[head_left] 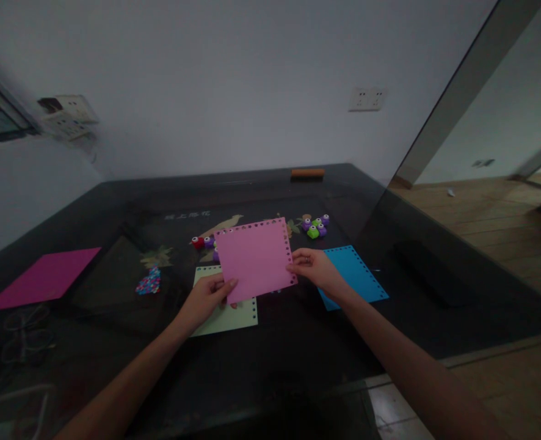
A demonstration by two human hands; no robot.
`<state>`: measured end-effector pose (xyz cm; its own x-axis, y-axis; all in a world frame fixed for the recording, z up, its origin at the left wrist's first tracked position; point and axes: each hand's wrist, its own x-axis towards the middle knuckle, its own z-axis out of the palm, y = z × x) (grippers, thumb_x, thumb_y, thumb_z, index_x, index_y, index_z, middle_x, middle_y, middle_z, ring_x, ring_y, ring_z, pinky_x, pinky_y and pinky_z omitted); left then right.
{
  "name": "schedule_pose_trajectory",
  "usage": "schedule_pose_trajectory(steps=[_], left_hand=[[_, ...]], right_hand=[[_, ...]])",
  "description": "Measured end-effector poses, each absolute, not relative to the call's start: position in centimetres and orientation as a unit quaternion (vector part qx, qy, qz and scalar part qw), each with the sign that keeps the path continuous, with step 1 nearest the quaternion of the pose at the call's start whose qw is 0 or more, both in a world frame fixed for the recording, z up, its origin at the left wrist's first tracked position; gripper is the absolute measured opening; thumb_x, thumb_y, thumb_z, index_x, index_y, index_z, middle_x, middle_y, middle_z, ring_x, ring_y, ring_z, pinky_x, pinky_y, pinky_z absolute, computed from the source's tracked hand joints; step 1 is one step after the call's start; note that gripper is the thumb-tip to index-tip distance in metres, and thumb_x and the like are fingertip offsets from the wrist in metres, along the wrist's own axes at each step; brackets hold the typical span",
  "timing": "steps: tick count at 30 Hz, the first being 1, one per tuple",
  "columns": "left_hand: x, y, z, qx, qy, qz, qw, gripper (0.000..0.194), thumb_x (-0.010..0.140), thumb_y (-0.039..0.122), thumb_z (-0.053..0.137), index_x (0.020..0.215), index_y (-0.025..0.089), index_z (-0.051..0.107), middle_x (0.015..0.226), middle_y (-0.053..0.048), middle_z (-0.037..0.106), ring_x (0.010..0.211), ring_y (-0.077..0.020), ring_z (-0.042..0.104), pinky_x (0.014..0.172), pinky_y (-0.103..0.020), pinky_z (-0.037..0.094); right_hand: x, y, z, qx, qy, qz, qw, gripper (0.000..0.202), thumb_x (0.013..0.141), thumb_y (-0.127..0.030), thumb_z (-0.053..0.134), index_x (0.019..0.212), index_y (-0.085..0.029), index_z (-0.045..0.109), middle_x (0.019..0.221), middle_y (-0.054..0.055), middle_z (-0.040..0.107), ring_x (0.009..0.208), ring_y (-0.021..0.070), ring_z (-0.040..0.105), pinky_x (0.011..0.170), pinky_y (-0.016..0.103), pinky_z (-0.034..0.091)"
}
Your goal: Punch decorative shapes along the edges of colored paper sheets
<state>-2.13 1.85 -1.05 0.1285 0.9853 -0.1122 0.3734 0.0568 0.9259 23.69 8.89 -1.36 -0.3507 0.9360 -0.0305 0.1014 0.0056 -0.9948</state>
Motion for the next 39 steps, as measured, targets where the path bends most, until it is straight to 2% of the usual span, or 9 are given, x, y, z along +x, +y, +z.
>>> schedule_pose_trajectory(steps=[5,10,16,24,28,31,34,37,39], left_hand=[[-2.0,1.9,-1.3,0.61,0.563,0.323,0.455,0.037,0.079,0.052,0.054,0.073,0.016,0.061,0.052,0.0,0.062,0.047,-0.0132,0.052,0.048,-0.022,0.037],[-1.6,1.8,-0.7,0.621,0.547,0.319,0.462,0.038,0.078,0.052,0.054,0.069,0.016,0.061,0.052,0.0,0.062,0.049,-0.0132,0.053,0.051,-0.023,0.039],[-1.0,1.5,0.1,0.608,0.539,0.35,0.466,0.037,0.073,0.051,0.061,0.073,0.015,0.063,0.06,-0.001,0.063,0.054,-0.0146,0.055,0.054,-0.025,0.042],[4.9,2.5,1.7,0.616,0.505,0.383,0.468,0.032,0.076,0.047,0.06,0.073,0.015,0.06,0.06,0.001,0.057,0.054,-0.0133,0.051,0.053,-0.024,0.04],[9.6,4.2,1.0,0.604,0.457,0.405,0.511,0.034,0.077,0.049,0.057,0.081,0.015,0.058,0.062,0.0,0.058,0.053,-0.0144,0.054,0.052,-0.025,0.04],[12.1,4.8,-0.1,0.616,0.437,0.412,0.51,0.033,0.084,0.049,0.048,0.08,0.017,0.053,0.059,0.002,0.054,0.053,-0.0141,0.054,0.052,-0.025,0.041],[13.2,4.6,-1.8,0.637,0.457,0.441,0.437,0.026,0.092,0.04,0.038,0.086,0.018,0.05,0.064,0.002,0.051,0.06,-0.0141,0.054,0.059,-0.026,0.044],[13.3,4.1,-3.4,0.714,0.47,0.414,0.312,0.011,0.09,0.022,0.041,0.096,0.019,0.05,0.081,-0.002,0.055,0.076,-0.0164,0.056,0.072,-0.031,0.047],[13.2,3.9,-3.9,0.755,0.455,0.396,0.256,0.021,0.087,0.012,0.042,0.105,0.019,0.048,0.097,-0.006,0.056,0.092,-0.0183,0.056,0.084,-0.035,0.047]], right_hand=[[23.6,8.7,-1.1,-0.414,-0.587,0.577,0.388,0.023,0.064,-0.027,0.076,0.082,-0.018,0.065,0.078,0.001,0.068,0.071,0.0151,0.064,0.072,0.033,0.05],[23.5,8.7,-1.1,-0.416,-0.577,0.56,0.425,0.022,0.063,-0.032,0.076,0.075,-0.018,0.064,0.072,0.0,0.067,0.069,0.0152,0.063,0.073,0.033,0.049],[23.9,8.7,0.3,-0.395,-0.579,0.559,0.443,0.019,0.062,-0.027,0.075,0.075,-0.018,0.065,0.079,0.002,0.068,0.074,0.0158,0.063,0.078,0.035,0.049],[29.1,10.0,2.8,-0.423,-0.569,0.515,0.481,0.02,0.063,-0.03,0.075,0.074,-0.017,0.064,0.068,0.0,0.064,0.062,0.0122,0.058,0.065,0.029,0.047],[33.5,10.4,2.2,-0.474,-0.52,0.502,0.502,0.027,0.058,-0.033,0.078,0.075,-0.017,0.064,0.063,-0.002,0.062,0.053,0.0103,0.053,0.055,0.026,0.042],[36.7,10.2,1.1,-0.506,-0.49,0.494,0.51,0.032,0.053,-0.03,0.082,0.077,-0.016,0.066,0.067,0.0,0.066,0.055,0.0112,0.056,0.054,0.025,0.042],[39.4,9.8,-0.4,-0.537,-0.45,0.488,0.521,0.038,0.048,-0.029,0.084,0.078,-0.016,0.066,0.069,0.001,0.067,0.056,0.0118,0.057,0.054,0.025,0.043],[41.0,9.4,-1.7,-0.574,-0.419,0.487,0.508,0.043,0.048,-0.029,0.085,0.084,-0.015,0.066,0.065,0.0,0.066,0.053,0.0126,0.057,0.052,0.026,0.043],[41.3,9.2,-2.2,-0.594,-0.42,0.48,0.49,0.044,0.05,-0.028,0.084,0.088,-0.016,0.066,0.064,0.0,0.066,0.054,0.0133,0.058,0.052,0.026,0.043]])
